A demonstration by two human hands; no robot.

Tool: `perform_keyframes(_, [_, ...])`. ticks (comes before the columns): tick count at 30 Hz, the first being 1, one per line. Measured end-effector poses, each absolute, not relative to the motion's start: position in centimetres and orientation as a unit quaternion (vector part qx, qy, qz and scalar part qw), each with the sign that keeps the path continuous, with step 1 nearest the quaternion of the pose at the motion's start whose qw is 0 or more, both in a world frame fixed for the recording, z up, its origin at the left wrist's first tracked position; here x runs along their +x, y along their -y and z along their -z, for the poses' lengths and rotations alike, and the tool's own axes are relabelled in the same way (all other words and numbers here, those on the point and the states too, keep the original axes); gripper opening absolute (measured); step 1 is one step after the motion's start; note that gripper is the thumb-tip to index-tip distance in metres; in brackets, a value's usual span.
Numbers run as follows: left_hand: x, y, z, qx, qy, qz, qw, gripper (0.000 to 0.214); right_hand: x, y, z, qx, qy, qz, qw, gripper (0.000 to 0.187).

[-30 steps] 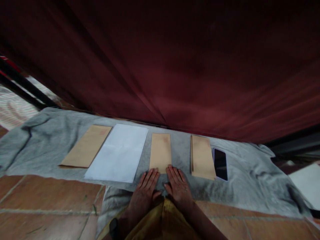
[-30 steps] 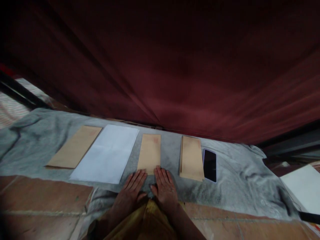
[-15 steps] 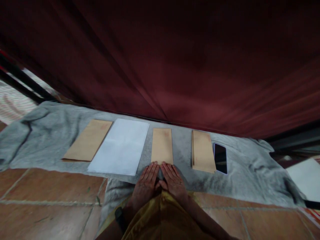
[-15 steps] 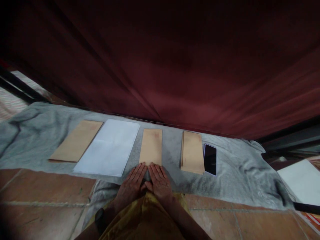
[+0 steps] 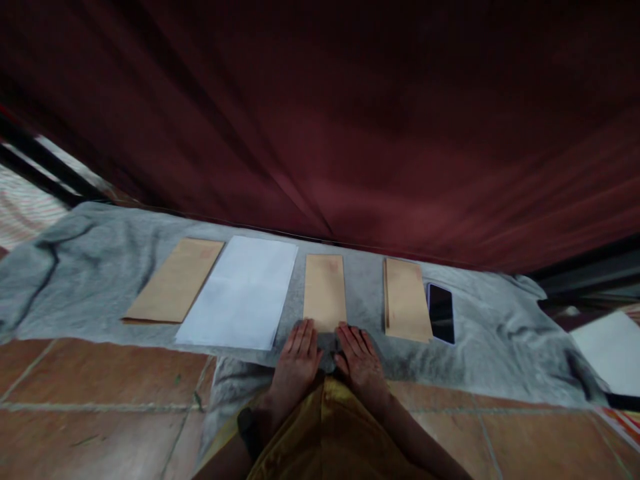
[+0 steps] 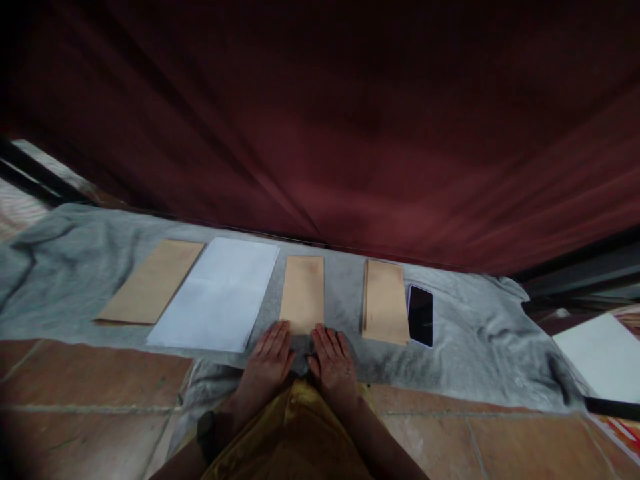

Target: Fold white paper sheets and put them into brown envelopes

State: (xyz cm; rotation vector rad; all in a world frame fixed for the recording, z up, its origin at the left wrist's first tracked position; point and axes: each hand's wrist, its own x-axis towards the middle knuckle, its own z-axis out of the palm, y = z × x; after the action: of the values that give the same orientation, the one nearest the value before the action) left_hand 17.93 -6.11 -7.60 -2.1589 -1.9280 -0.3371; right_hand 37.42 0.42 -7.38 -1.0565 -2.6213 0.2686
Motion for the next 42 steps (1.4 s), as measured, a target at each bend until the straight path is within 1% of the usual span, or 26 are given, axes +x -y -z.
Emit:
perform_keyframes(2, [18.9, 5.0, 7.4, -0.756, 0.639, 0.097, 0.099, 0.042, 37.4, -0.6, 7.3, -0.372, 0.909, -0.105, 0.157, 0.056])
perform_keyframes(5, [20.0, 3.8, 7.0, -0.762, 0.64, 0.064, 0.076, 0.047, 37.3, -1.0, 7.4, -0.377, 0.901, -0.135, 0.169, 0.052])
perform_keyframes(10, [20.1, 3.2, 6.4, -0.756, 0.65, 0.04, 0.07, 0.054, 36.0, -2.2, 8.4, -0.497, 0.826, -0.165, 0.207, 0.045])
perform_keyframes(12, [20.1, 3.2, 6.3, -0.751, 0.655, 0.043, 0.067, 0.054, 35.3, -3.2, 8.7, -0.531, 0.785, -0.232, 0.218, 0.041])
perform_keyframes(16, [20.7, 2.9, 5.9, -0.733, 0.675, 0.054, 0.064, 0.048, 34.6, -5.7, 8.3, -0.549, 0.679, -0.413, 0.259, 0.034])
perform_keyframes(21, [21.7, 1.8, 5.4, -0.724, 0.686, 0.036, 0.07, 0.04, 35.0, -7.5, 6.6, -0.537, 0.619, -0.5, 0.28, 0.034])
perform_keyframes(26, [21.6, 1.2, 5.2, -0.719, 0.689, 0.04, 0.081, 0.037, 34.6, -6.1, 4.8, -0.509, 0.565, -0.564, 0.321, 0.047])
perform_keyframes(29, [21.4, 1.1, 4.2, -0.705, 0.703, 0.053, 0.078, 0.039, 33.6, -4.6, 3.5, -0.45, 0.498, -0.652, 0.352, 0.043])
perform_keyframes(31, [21.1, 0.9, 3.1, -0.686, 0.72, 0.098, 0.04, 0.04, 32.8, -4.0, 2.6, -0.429, 0.45, -0.688, 0.374, 0.037])
perform_keyframes(33, [20.5, 0.8, 1.7, -0.655, 0.734, 0.178, -0.021, 0.039, 32.3, -3.8, 1.7, -0.423, 0.425, -0.697, 0.394, 0.034])
perform_keyframes(36, [18.7, 0.7, -0.1, -0.575, 0.743, 0.325, -0.109, 0.025, 32.2, -4.3, 1.0, -0.421, 0.425, -0.695, 0.4, 0.037])
perform_keyframes(37, [18.1, 0.7, -0.5, -0.539, 0.744, 0.372, -0.134, 0.025, 32.2, -4.5, 0.9, -0.427, 0.43, -0.691, 0.395, 0.038])
perform_keyframes(39, [17.0, 0.7, -0.9, -0.427, 0.731, 0.486, -0.217, 0.035, 32.3, -4.8, 1.2, -0.443, 0.435, -0.686, 0.379, 0.039])
perform_keyframes(42, [16.9, 0.9, -0.6, -0.19, 0.636, 0.647, -0.374, 0.043, 32.0, -4.7, 2.0, -0.434, 0.419, -0.727, 0.327, 0.043])
